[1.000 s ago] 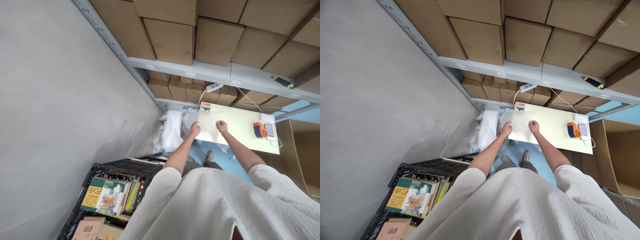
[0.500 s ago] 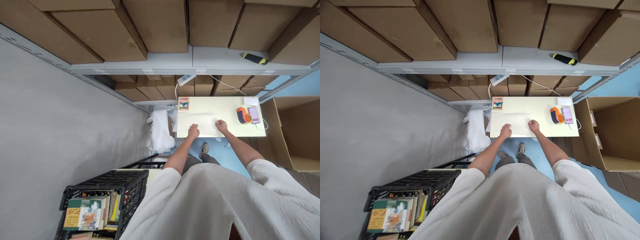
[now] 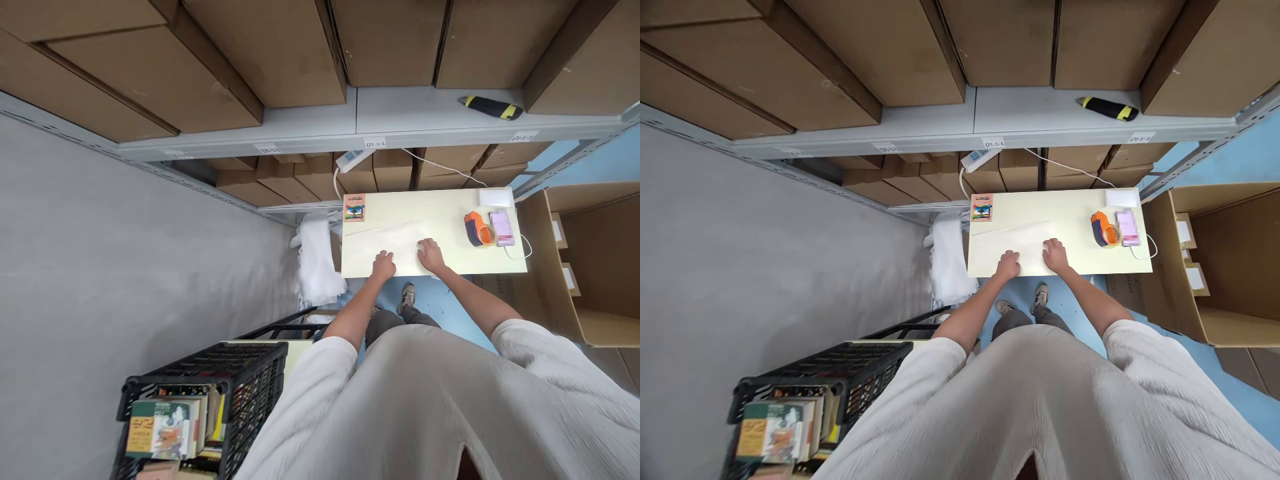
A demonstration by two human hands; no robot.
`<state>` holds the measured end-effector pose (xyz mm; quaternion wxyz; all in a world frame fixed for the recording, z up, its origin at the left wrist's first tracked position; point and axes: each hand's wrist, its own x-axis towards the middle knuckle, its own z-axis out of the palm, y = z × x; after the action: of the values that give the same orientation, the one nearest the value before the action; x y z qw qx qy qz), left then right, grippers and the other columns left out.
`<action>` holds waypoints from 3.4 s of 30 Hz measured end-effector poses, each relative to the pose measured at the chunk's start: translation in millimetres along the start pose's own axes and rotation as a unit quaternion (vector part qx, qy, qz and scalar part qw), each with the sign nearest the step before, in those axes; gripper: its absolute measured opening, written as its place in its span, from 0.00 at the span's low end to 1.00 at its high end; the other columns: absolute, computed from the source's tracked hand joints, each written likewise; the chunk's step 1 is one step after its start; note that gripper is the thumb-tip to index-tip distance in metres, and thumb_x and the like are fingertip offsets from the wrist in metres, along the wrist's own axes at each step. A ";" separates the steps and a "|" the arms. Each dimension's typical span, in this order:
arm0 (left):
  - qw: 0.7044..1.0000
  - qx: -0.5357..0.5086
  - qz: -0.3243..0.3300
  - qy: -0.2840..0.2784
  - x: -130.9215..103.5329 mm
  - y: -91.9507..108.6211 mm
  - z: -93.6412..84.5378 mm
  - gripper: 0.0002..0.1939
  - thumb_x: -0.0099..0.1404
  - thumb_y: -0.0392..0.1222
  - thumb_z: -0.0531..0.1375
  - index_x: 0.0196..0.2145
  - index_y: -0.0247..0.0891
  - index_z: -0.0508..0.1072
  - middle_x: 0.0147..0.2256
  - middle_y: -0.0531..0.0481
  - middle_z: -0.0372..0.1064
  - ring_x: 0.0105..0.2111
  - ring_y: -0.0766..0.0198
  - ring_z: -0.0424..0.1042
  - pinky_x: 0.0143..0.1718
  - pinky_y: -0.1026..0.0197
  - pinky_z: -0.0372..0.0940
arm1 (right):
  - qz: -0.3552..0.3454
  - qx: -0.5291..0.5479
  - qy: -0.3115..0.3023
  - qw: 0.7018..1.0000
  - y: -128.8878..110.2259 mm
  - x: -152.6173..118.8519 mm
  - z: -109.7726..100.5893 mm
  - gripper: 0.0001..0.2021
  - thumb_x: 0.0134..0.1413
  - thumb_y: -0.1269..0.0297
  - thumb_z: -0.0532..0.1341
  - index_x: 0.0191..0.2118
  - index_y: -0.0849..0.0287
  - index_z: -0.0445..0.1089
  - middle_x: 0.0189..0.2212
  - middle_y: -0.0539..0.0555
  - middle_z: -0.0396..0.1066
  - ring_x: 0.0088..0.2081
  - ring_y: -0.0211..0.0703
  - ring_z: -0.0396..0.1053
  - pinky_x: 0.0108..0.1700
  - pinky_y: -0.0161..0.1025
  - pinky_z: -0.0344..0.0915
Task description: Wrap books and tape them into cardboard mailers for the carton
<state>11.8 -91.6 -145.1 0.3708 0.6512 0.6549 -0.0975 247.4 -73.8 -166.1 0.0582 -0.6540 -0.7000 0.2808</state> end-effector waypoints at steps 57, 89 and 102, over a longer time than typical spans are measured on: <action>0.997 -0.044 0.060 -0.019 75.4 -142.2 -96.4 0.60 0.67 0.44 0.67 0.84 0.45 0.37 0.84 0.42 0.17 0.78 0.35 0.54 0.75 0.42 0.61 | 0.321 0.242 -0.001 0.916 -223.3 210.0 70.7 0.12 0.55 0.66 0.68 0.46 0.59 0.79 0.44 0.58 0.83 0.44 0.47 0.79 0.44 0.36 0.71; 0.987 -0.056 0.078 0.127 34.0 -101.3 -56.5 0.40 0.72 0.34 0.57 0.79 0.36 0.57 0.76 0.31 0.56 0.72 0.38 0.64 0.73 0.40 0.63 | 0.274 0.320 0.029 0.906 -72.3 13.8 16.9 0.13 0.54 0.51 0.63 0.26 0.53 0.67 0.25 0.49 0.66 0.31 0.43 0.62 0.34 0.39 0.60; 0.990 -0.087 0.113 0.019 7.6 -26.5 8.7 0.43 0.71 0.35 0.58 0.80 0.41 0.54 0.76 0.34 0.57 0.75 0.43 0.62 0.74 0.42 0.61 | 0.269 0.251 -0.009 0.930 -44.4 -0.3 47.1 0.04 0.56 0.64 0.61 0.33 0.53 0.74 0.30 0.51 0.75 0.39 0.47 0.73 0.42 0.37 0.67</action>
<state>-8.6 -94.5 -165.3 0.4223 0.6879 0.5902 0.0144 187.0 -88.5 -184.6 0.1362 -0.7794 -0.4053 0.4580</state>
